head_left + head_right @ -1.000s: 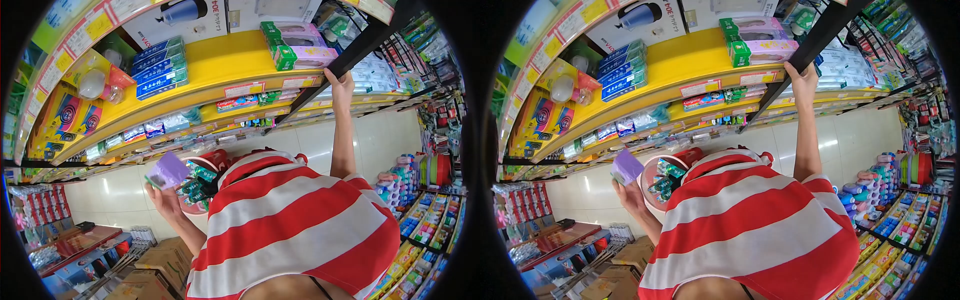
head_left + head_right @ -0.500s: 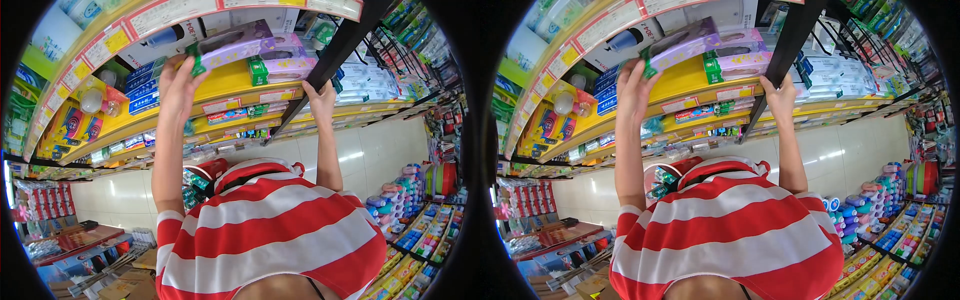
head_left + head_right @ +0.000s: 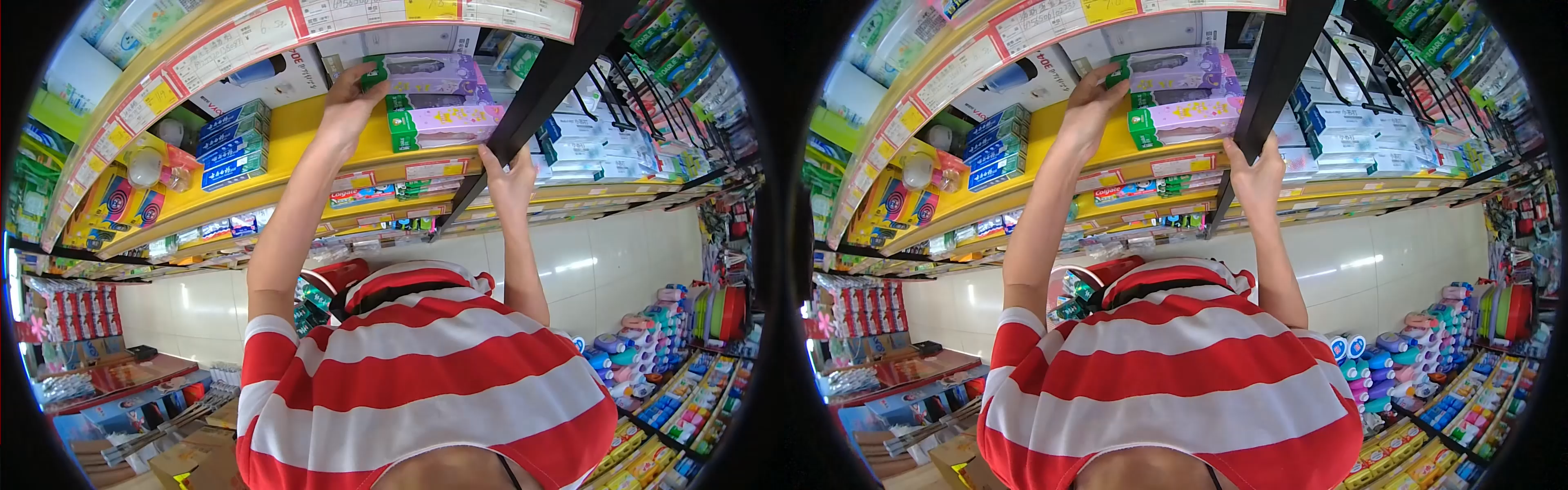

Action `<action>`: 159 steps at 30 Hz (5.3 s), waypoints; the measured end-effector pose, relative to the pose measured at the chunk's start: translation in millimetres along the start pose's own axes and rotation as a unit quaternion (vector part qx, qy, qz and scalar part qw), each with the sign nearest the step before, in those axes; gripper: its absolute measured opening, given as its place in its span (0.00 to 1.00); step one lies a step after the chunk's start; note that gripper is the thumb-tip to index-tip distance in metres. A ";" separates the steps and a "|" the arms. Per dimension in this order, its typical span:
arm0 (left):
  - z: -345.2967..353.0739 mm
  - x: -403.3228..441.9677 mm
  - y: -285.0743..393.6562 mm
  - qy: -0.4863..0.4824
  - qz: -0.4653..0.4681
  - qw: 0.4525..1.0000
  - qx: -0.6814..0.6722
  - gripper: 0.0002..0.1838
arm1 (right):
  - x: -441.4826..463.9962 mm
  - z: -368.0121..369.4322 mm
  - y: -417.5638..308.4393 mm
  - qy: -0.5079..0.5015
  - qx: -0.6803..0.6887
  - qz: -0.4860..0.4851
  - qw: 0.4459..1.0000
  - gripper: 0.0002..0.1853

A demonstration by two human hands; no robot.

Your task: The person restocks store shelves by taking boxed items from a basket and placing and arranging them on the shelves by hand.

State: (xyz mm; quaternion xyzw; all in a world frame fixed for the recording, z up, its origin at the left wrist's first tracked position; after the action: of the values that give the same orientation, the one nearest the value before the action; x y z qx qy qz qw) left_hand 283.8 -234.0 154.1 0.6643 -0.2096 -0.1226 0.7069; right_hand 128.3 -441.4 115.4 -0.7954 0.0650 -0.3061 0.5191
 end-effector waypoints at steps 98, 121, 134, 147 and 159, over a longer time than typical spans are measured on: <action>-108.9 -227.3 13.1 0.092 0.085 0.991 -0.039 0.45 | 1.8 8.2 5.2 0.009 0.038 0.001 0.999 0.17; -4.9 -5.4 24.3 -0.176 0.089 0.973 0.121 0.29 | -0.4 2.2 -4.2 0.023 -0.039 -0.029 0.999 0.16; 3.7 -7.2 30.8 -0.097 0.115 0.938 0.311 0.29 | -0.1 0.7 -3.9 0.017 -0.048 -0.020 0.998 0.17; 29.2 -17.6 15.4 -0.101 0.142 0.934 0.313 0.43 | 0.7 1.1 1.4 0.013 -0.040 -0.027 0.999 0.17; 44.7 -19.9 -0.6 -0.081 0.129 0.957 0.249 0.49 | 0.3 1.2 -7.1 0.007 -0.044 -0.021 0.999 0.16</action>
State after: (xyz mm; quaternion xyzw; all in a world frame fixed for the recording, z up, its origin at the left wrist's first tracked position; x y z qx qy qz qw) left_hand 245.7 -264.7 152.2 0.7746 -0.3736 -0.0280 0.5095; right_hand 127.7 -437.3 121.4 -0.8165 0.0656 -0.3195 0.4764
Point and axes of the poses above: each hand's wrist, its own x-axis towards the middle knuckle, its own z-axis out of the palm, y = z × x, the point moved 6 cm from there along x, towards the middle knuckle, and after that the axes turned 10 degrees about -y, right-handed, at the moved point
